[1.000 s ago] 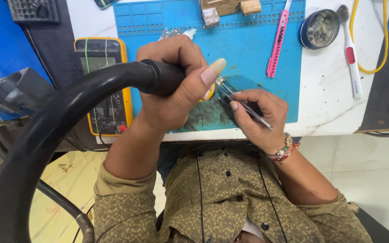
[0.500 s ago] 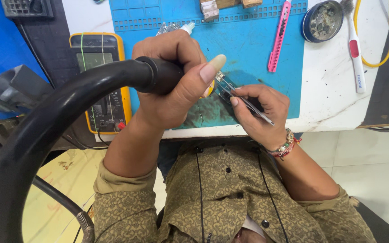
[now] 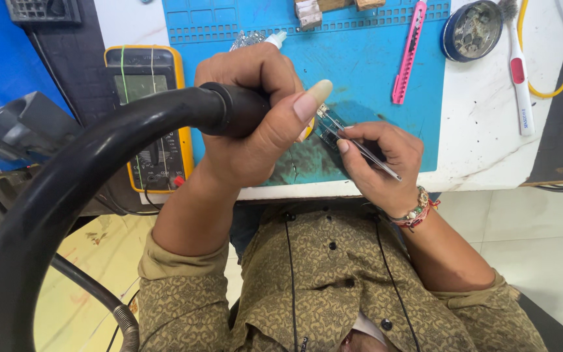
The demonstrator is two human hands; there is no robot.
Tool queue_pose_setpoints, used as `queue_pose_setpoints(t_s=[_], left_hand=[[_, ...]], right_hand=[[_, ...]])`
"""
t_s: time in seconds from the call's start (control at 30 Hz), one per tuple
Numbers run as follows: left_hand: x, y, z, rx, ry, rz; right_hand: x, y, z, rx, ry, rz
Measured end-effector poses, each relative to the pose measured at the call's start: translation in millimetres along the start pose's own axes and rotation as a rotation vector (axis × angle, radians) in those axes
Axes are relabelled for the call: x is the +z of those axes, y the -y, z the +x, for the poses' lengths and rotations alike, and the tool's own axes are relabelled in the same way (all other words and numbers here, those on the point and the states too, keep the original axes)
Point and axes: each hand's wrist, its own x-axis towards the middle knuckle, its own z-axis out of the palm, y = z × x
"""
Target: The person uses a hot air gun and tweezers to work on a small green circuit board. They apply a white substance from a syringe to the board and use a green tool to spread it. The person then uses the hot air gun to heat specific components on the board while manipulating them with tweezers.
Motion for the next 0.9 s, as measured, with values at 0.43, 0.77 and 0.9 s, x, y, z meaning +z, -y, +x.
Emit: queue_pose_setpoints(t_s=[0.43,0.77,0.9], left_hand=[[-0.4,0.7,0.3,0.008,0.002,0.036],[2.2,4.2,1.5,0.016,0.011,-0.018],[1.1,4.0,1.8,0.025,0.016,0.015]], right_hand=[[0.4,-1.2,-1.0,0.004,-0.002,0.017],[0.3,-4.8,-4.4,0.038,-0.03,0.026],[0.0,-5.7,-6.3,0.05,-0.037,0.043]])
